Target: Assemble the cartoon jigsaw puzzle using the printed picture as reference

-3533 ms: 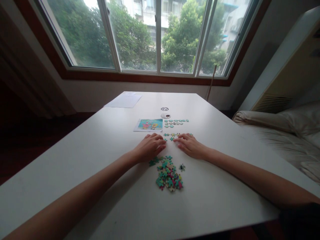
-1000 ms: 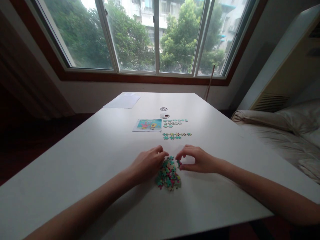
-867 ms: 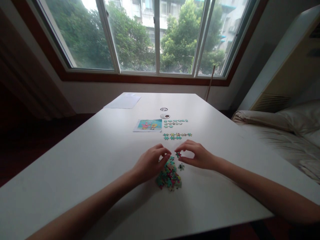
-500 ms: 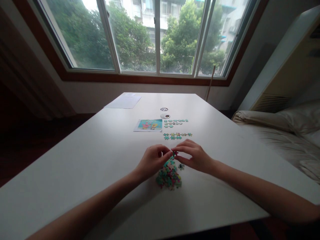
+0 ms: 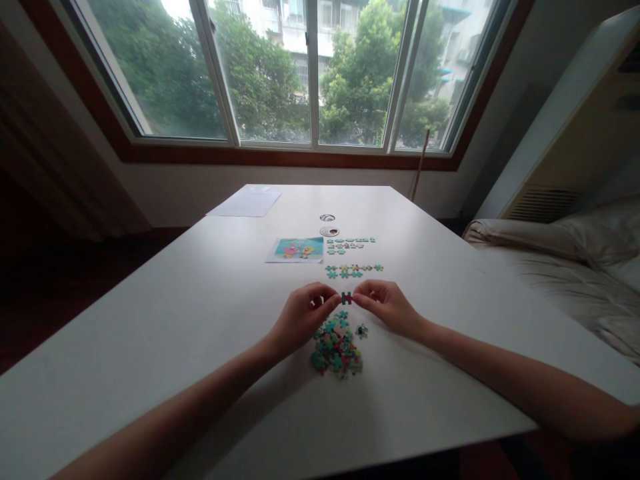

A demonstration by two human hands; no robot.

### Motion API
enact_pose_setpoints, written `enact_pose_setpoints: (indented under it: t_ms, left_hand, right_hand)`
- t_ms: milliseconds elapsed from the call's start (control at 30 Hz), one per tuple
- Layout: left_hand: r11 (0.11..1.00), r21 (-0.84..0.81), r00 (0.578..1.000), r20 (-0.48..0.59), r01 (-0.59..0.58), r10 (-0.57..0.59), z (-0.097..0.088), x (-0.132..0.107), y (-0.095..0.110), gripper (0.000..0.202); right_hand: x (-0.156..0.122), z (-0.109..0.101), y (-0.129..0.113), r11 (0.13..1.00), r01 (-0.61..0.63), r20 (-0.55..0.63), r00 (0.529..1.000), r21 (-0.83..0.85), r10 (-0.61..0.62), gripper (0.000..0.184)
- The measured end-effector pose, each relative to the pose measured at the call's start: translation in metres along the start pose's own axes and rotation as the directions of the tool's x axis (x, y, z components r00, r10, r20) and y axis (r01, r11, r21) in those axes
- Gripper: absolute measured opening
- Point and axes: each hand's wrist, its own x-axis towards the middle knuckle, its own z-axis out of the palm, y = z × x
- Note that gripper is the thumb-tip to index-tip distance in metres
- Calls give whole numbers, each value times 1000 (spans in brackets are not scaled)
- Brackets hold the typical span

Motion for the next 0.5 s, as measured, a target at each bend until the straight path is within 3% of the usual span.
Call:
enact_pose_setpoints:
  t_ms: [133, 333, 500]
  left_hand:
    - [999, 34, 1000, -20, 8, -7, -1, 1, -1, 24]
    - [993, 86, 992, -99, 85, -76, -17, 6, -19, 25]
    - [987, 101, 985, -132, 124, -111, -25, 9, -32, 29]
  right_hand:
    - [1, -4, 6, 996, -28, -27, 999, 84, 31, 26]
    - [10, -25, 23, 998, -31, -226, 973, 63, 44, 28]
    - [12, -31, 30, 999, -36, -236, 971, 12, 37, 31]
